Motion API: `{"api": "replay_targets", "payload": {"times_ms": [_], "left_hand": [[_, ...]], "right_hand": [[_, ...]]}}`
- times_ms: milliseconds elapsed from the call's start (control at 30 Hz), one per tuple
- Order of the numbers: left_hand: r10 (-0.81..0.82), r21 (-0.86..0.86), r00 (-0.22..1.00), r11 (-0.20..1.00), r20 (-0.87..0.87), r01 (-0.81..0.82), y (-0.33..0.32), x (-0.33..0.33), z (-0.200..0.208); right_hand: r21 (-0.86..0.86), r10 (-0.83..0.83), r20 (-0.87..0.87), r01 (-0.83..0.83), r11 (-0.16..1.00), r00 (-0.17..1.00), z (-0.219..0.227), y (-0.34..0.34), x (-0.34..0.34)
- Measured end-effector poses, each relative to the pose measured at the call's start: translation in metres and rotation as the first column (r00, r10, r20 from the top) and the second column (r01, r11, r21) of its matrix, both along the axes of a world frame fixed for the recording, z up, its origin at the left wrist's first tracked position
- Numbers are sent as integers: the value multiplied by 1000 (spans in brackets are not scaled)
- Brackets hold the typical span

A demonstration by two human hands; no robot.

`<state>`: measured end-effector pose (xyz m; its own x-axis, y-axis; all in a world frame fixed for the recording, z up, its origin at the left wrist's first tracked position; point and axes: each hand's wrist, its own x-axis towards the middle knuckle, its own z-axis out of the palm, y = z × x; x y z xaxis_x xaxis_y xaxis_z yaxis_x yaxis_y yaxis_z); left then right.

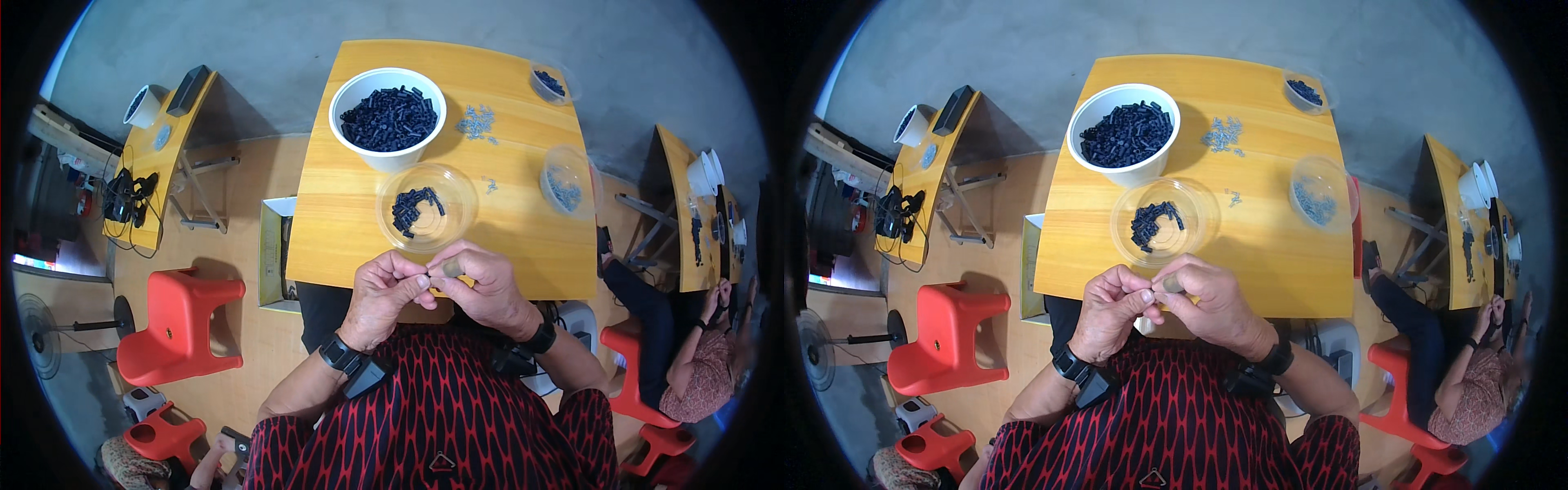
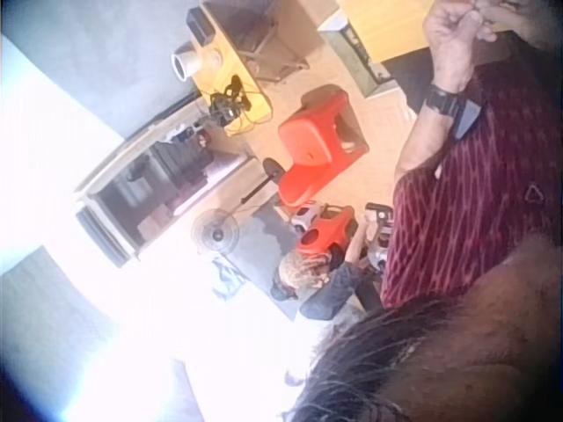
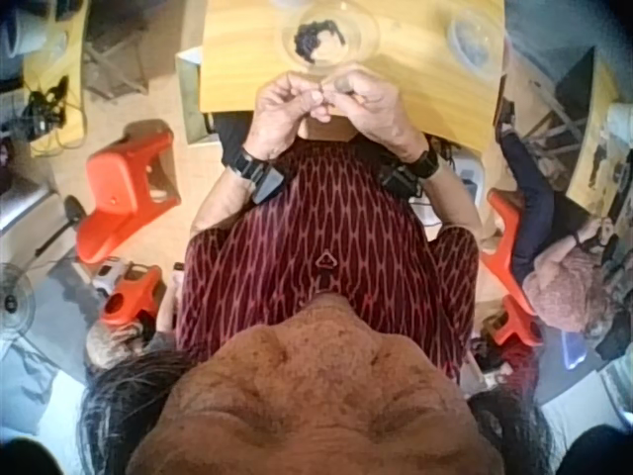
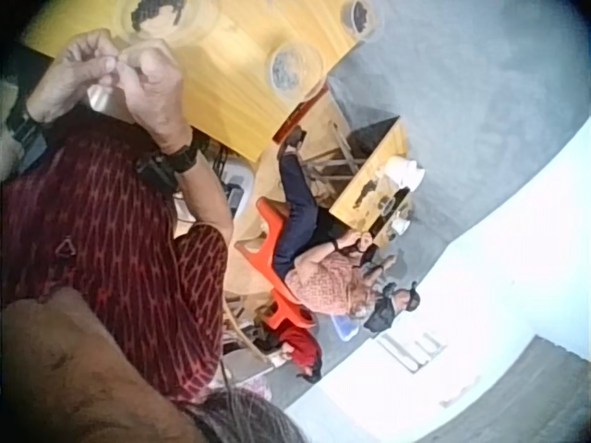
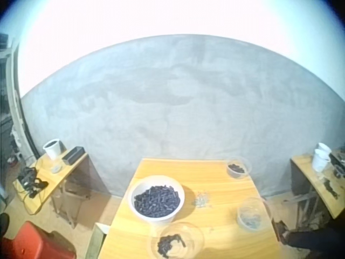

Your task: Manually fitting small black plastic parts onto light blue plastic bases for assembly.

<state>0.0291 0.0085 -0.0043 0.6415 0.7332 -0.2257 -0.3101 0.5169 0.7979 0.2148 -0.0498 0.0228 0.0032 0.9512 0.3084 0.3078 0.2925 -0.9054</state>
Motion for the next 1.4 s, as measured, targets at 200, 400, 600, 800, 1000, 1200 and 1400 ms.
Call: {"api": "replay_targets", "payload": {"times_ms": [200,400,600,800,1000,1200,1400], "left_hand": [[-32,36,999,999,15,31,0,2,-1],[101,74,995,992,-22,-99,7,-7,-13],[167,69,984,984,-57,-163,13,-22,-32],[172,39,983,985,-60,-170,18,-26,-42],[175,24,984,984,-27,-174,21,-25,-47],[177,41,984,983,-8,-177,21,-26,-48],[180,63,984,982,-7,-180,21,-25,-49]], "right_hand": [[7,112,-8,-112,994,994,7,5,13],[-60,-58,356,85,995,933,30,44,35],[70,-22,797,-57,996,604,18,82,32],[-67,125,917,-164,984,380,14,94,18],[-87,198,859,-246,965,472,-2,97,28],[-62,14,717,43,997,697,26,111,43],[-157,165,849,-58,986,502,5,103,33]]}}
